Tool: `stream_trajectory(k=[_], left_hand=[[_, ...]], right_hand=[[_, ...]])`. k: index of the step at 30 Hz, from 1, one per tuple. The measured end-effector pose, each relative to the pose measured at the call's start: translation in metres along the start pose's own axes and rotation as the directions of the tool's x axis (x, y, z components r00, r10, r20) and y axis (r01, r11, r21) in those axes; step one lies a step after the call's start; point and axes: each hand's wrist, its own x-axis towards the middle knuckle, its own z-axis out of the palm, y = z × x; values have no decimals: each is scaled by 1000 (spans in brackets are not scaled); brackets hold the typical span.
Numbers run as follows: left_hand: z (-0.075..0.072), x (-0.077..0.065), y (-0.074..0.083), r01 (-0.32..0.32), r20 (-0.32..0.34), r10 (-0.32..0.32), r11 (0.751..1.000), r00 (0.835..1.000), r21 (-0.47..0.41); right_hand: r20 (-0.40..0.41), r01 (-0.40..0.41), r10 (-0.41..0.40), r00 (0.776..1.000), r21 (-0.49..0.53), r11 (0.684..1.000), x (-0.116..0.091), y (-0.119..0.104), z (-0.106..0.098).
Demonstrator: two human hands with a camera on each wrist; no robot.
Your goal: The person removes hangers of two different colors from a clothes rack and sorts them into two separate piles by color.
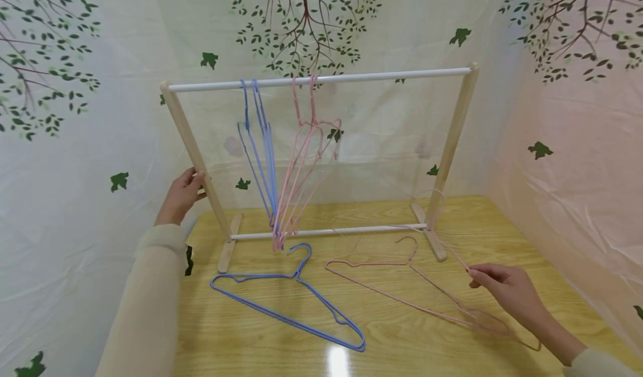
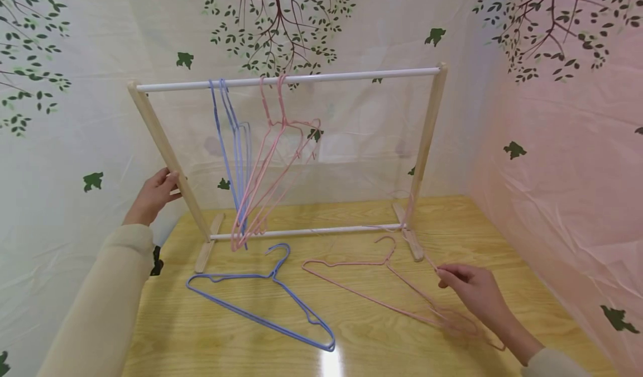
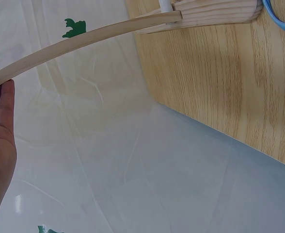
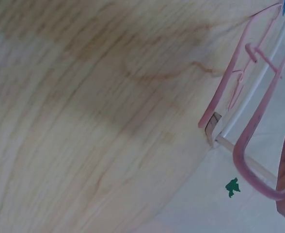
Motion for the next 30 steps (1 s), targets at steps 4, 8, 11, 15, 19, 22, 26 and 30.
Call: stream_trajectory(k=[4,8,11,15,19,22,26,30], left_hand=[[0,-2,1,-6,-9,6,1000,1000,5],[0,-3,2,-18,-13,18,1000,1000,7],[1,-3,2,-24,-13,24,1000,1000,9],[1,-2,2,-27,-15,27,1000,1000,7],[0,-2,1,-25,-17,25,1000,1000,-2],[0,-1,0,-25,-15,25,1000,1000,-9],[1,-2,0,-20,-13,20,1000,1000,-9],[1,-1,0,-18,-18,17,1000,1000,-6]], right_hand=[[121,-41,20,992,176,983,-1,7,-2],[224,-129,67,972,278,952,3,21,7],[202,-128,92,975,175,976,6,31,18],[109,-63,71,992,-68,996,11,37,28],[66,21,-7,998,-216,976,17,41,34],[56,60,-47,997,-262,963,21,43,38],[69,54,-34,997,-311,949,26,45,41],[57,7,14,998,-354,935,30,43,41]])
